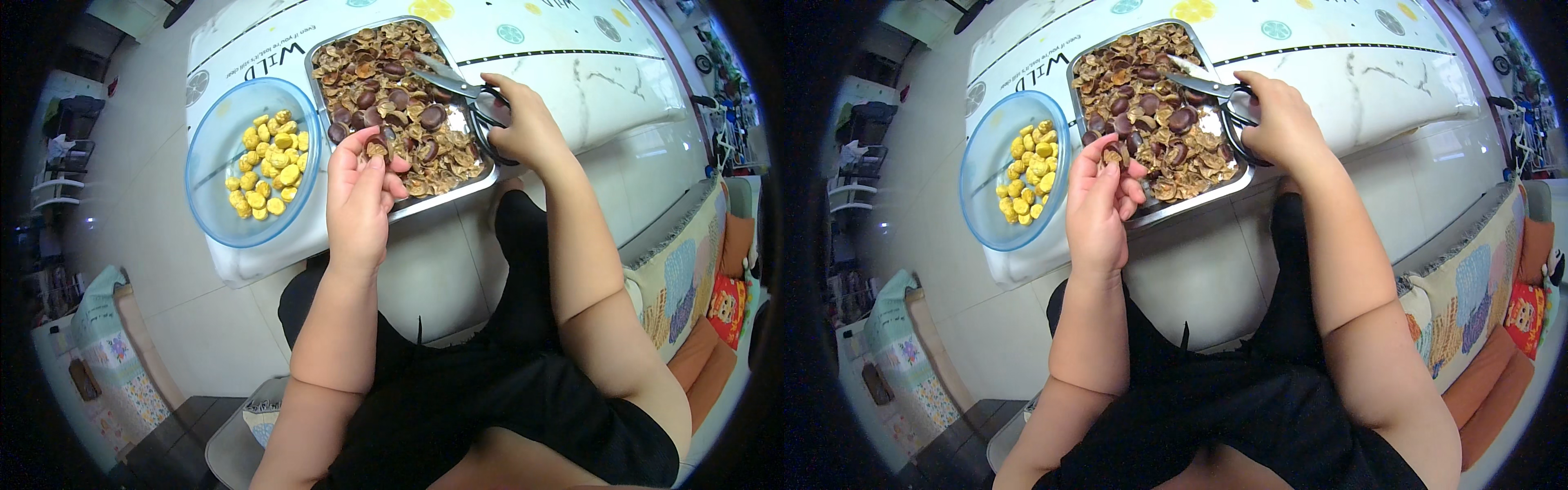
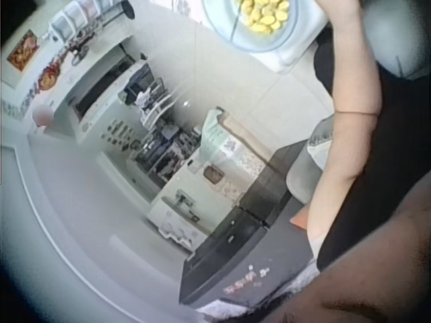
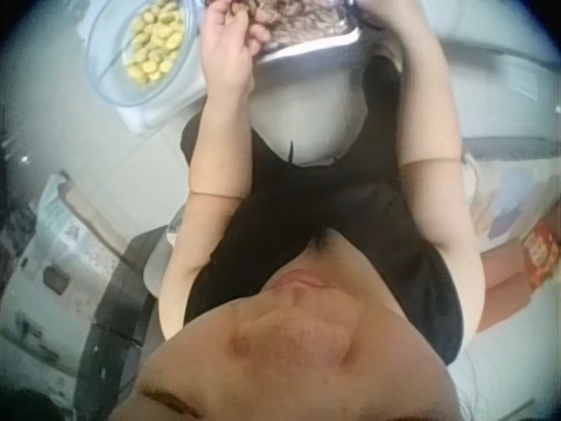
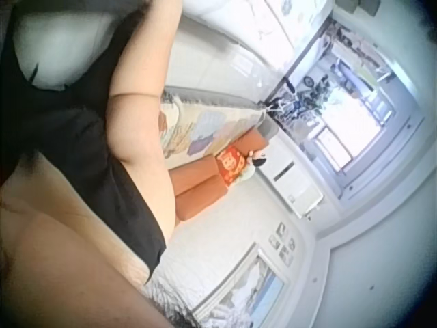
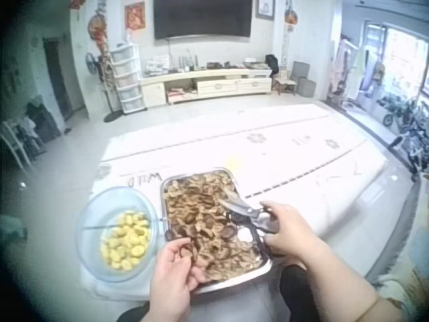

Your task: The person sits on the floor and peels cooked chestnuts one by one, removing the outer shell and inner skin. They place the peeled nuts into a blue bowl and discard the shells into a metal tray.

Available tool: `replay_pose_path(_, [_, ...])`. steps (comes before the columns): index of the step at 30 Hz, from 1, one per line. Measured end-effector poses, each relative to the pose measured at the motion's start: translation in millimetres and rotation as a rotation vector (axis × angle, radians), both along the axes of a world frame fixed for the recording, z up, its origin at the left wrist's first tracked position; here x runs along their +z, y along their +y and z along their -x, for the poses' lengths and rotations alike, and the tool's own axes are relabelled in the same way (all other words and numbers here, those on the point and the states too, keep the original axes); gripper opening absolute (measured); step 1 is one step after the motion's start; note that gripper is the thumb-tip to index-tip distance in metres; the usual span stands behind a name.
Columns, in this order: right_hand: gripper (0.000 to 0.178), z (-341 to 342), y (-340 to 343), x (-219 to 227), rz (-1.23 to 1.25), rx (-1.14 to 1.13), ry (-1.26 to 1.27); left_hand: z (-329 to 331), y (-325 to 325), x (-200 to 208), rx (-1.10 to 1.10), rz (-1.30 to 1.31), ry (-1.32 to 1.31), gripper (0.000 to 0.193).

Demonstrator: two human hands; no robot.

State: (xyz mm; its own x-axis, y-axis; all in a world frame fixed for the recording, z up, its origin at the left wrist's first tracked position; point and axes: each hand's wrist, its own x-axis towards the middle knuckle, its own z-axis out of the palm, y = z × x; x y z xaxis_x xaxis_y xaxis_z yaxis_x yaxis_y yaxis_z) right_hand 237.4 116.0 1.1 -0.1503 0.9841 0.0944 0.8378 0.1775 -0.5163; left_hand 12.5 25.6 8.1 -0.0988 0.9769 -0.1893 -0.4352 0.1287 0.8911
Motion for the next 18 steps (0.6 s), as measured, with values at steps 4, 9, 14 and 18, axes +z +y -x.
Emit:
replay_pose_path(4, [0.067, 7, -9, 21, 0.015, -0.034, 0.3, 4, 1, 2, 0.026, -0.027, -0.018, 0.031])
replay_pose_path(9, [0.065, 30, -44, 41, 0.292, 0.258, 0.432, 8, -1, 5, 0.071, -0.092, -0.029, 0.032])
replay_pose_path(14, [0.066, 41, -61, 37, 0.061, 0.342, 0.284, 8, 0, 7, 0.199, -0.18, 0.011, 0.035])
replay_pose_path(18, [0.065, 47, -64, 41, 0.037, 0.307, 0.186, 9, 1, 9, 0.222, -0.211, 0.052, 0.034])
